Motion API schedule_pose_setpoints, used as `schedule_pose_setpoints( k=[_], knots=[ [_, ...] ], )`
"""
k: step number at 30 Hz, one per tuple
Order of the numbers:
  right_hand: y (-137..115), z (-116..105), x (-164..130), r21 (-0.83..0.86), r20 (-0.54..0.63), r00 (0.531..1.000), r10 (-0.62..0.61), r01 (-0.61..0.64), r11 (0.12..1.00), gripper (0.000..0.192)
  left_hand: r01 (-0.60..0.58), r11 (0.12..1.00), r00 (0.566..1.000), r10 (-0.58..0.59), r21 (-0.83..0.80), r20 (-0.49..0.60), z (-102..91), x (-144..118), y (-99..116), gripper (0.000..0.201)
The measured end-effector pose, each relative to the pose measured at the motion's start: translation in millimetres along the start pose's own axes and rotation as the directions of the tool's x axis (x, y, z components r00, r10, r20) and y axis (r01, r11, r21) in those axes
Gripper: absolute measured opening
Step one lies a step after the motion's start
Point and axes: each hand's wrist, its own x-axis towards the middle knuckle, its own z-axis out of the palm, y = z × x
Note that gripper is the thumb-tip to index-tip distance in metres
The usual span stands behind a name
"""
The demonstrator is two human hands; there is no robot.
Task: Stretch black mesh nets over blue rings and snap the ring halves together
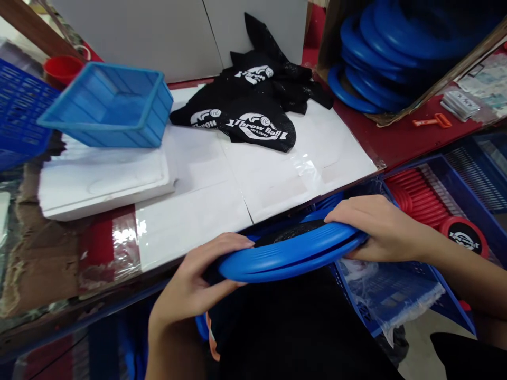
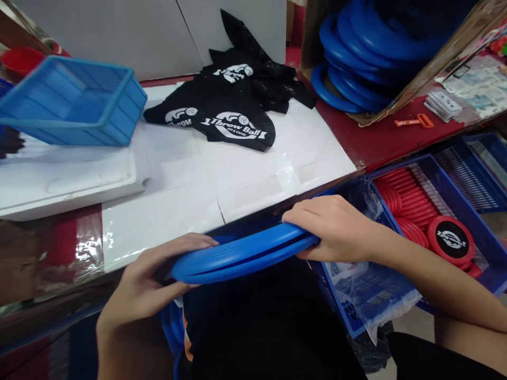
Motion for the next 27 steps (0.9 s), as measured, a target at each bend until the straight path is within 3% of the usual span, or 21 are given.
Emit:
schedule_pose_setpoints(
  k=[2, 4, 8, 16, 22, 27],
  knots=[
    [-5.1, 8.1, 2.2, -0.079, 0.020, 0.999, -0.041, 0.042, 0.996, 0.028, 0.036, 0.988, 0.997, -0.045, 0.148, 0.059, 10.9, 8.2, 13.7, 0.042],
    [-10.5, 13.0, 4.5, -0.149, 0.024, 0.997, -0.077, 0.079, 0.986, 0.030, -0.019, 0.970, 0.996, -0.003, 0.242, 0.090, 24.5, 17.8, 27.2, 0.051],
    [-15.7, 11.2, 6.2, -0.222, 0.025, 0.997, -0.078, 0.082, 0.972, 0.027, -0.088, 0.965, 0.996, 0.076, 0.248, 0.056, 41.2, 30.0, 37.7, 0.047],
    [-18.6, 5.2, 5.9, -0.252, 0.045, 0.995, -0.085, 0.094, 0.963, 0.027, -0.088, 0.987, 0.996, 0.087, 0.138, 0.014, 37.0, 32.4, 38.2, 0.047],
    [-14.4, 3.5, 9.1, -0.229, 0.083, 0.994, -0.067, 0.084, 0.970, 0.030, 0.006, 0.997, 0.999, -0.003, 0.081, -0.043, 37.1, 32.7, 35.2, 0.046],
    [-10.0, 6.5, 5.7, -0.235, 0.073, 0.996, -0.046, 0.062, 0.970, 0.031, 0.015, 0.988, 1.000, -0.016, 0.155, 0.004, 39.8, 29.2, 38.5, 0.050]
  ],
)
